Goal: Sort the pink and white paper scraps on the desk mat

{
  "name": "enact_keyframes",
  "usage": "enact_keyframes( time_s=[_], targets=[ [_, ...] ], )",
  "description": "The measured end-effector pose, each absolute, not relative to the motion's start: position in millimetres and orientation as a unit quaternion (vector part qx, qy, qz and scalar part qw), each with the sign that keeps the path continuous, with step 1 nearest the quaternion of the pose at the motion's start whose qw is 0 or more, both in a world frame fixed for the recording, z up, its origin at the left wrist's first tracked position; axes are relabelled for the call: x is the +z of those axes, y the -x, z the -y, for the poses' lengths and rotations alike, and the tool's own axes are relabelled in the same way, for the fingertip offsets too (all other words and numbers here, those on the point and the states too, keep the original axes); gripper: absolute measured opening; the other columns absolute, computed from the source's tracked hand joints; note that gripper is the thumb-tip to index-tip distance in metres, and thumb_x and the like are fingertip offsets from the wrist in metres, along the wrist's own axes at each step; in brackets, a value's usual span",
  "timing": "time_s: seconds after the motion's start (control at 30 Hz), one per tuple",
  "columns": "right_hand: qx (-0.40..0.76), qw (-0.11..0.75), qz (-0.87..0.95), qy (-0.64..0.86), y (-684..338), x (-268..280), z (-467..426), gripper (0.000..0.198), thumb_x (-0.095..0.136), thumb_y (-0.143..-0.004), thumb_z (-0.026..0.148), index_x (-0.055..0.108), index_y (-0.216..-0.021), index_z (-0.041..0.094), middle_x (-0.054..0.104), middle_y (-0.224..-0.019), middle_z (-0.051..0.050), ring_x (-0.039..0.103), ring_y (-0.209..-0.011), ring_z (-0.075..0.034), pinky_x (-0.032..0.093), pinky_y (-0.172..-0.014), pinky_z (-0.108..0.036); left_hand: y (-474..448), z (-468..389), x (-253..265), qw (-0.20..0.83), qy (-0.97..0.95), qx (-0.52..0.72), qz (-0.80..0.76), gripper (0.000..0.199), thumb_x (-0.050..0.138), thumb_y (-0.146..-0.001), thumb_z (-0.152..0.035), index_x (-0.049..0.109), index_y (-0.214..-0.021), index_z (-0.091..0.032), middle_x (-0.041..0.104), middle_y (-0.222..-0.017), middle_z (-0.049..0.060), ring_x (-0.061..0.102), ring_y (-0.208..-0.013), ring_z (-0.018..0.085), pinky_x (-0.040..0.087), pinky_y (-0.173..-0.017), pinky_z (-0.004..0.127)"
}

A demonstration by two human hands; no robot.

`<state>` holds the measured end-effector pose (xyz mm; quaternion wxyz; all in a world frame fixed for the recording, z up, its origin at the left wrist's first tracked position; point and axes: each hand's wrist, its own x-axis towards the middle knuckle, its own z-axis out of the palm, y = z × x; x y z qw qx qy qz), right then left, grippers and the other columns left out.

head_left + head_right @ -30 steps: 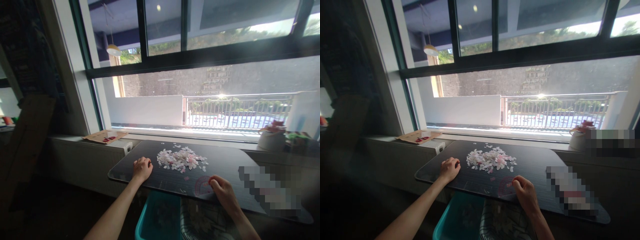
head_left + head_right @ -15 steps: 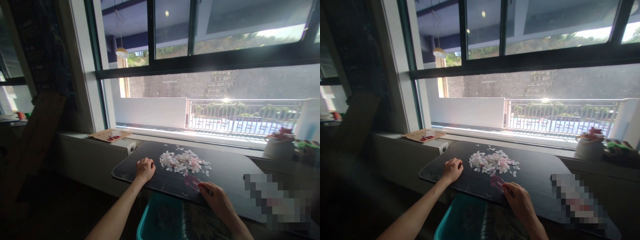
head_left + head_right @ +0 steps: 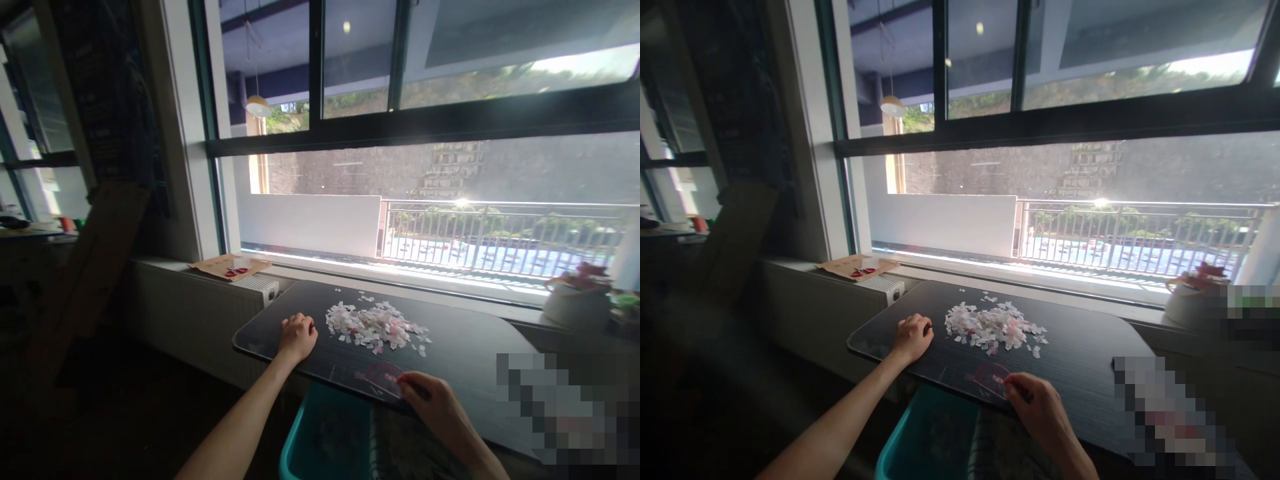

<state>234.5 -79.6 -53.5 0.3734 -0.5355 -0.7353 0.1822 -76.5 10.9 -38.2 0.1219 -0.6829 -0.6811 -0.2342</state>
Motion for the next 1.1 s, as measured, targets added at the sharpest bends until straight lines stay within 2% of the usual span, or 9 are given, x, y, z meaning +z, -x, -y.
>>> enact_keyframes(
  time_s=[0.2,0.47,0.7,0.83,0.93,1.1],
  targets=[
    [0.166,0.384,0.714,0.561,-227.7,-54.3,76.3,0.033,0.049,-0.081,0.043,0.073,-0.088,0.022,0.074,-0.081,-0.004,0.066,-0.073,-0.022,0.047,-0.065,-0.026,76.7,-9.8,-36.9,0.122,0.685,-0.233,0.680,0.018,0.047,-0.080,-0.026,0.063,-0.087,-0.021,0.061,-0.094,0.006,0.054,-0.093,0.022,0.034,-0.087,0.038],
    [0.257,0.369,0.744,0.494,-214.5,-47.2,82.5,0.029,0.050,-0.081,0.038,0.072,-0.080,0.019,0.070,-0.070,-0.001,0.061,-0.066,-0.018,0.042,-0.057,-0.022,76.9,-10.0,-36.4,0.119,0.687,-0.236,0.677,0.019,0.047,-0.080,-0.026,0.063,-0.088,-0.020,0.061,-0.094,0.007,0.054,-0.092,0.022,0.035,-0.087,0.038],
    [0.265,0.359,0.752,0.485,-215.7,-46.3,82.8,0.028,0.052,-0.080,0.037,0.073,-0.076,0.018,0.068,-0.066,0.000,0.058,-0.063,-0.016,0.040,-0.056,-0.022,77.2,-11.5,-38.7,0.125,0.686,-0.236,0.677,0.019,0.047,-0.080,-0.025,0.063,-0.088,-0.020,0.061,-0.093,0.006,0.054,-0.092,0.022,0.035,-0.086,0.038],
    [0.293,0.408,0.717,0.483,-223.5,-50.0,68.4,0.034,0.050,-0.080,0.040,0.071,-0.084,0.015,0.070,-0.071,-0.004,0.061,-0.066,-0.018,0.044,-0.059,-0.024,76.7,-11.3,-37.8,0.124,0.683,-0.231,0.682,0.018,0.048,-0.080,-0.026,0.063,-0.088,-0.021,0.061,-0.094,0.006,0.054,-0.093,0.022,0.034,-0.087,0.038],
    [0.242,0.459,0.664,0.539,-231.7,-53.2,53.0,0.039,0.047,-0.080,0.045,0.069,-0.091,0.014,0.071,-0.075,-0.006,0.064,-0.069,-0.021,0.046,-0.064,-0.027,76.1,-10.1,-36.2,0.119,0.682,-0.230,0.684,0.017,0.048,-0.080,-0.026,0.063,-0.088,-0.021,0.061,-0.095,0.006,0.054,-0.094,0.022,0.034,-0.088,0.037],
    [0.158,0.445,0.650,0.595,-233.8,-53.4,47.1,0.039,0.044,-0.082,0.048,0.067,-0.095,0.020,0.073,-0.087,-0.006,0.066,-0.078,-0.023,0.047,-0.070,-0.030,76.3,-10.2,-36.4,0.119,0.683,-0.231,0.683,0.016,0.048,-0.080,-0.026,0.062,-0.087,-0.021,0.061,-0.094,0.006,0.054,-0.094,0.022,0.034,-0.087,0.037]
  ],
)
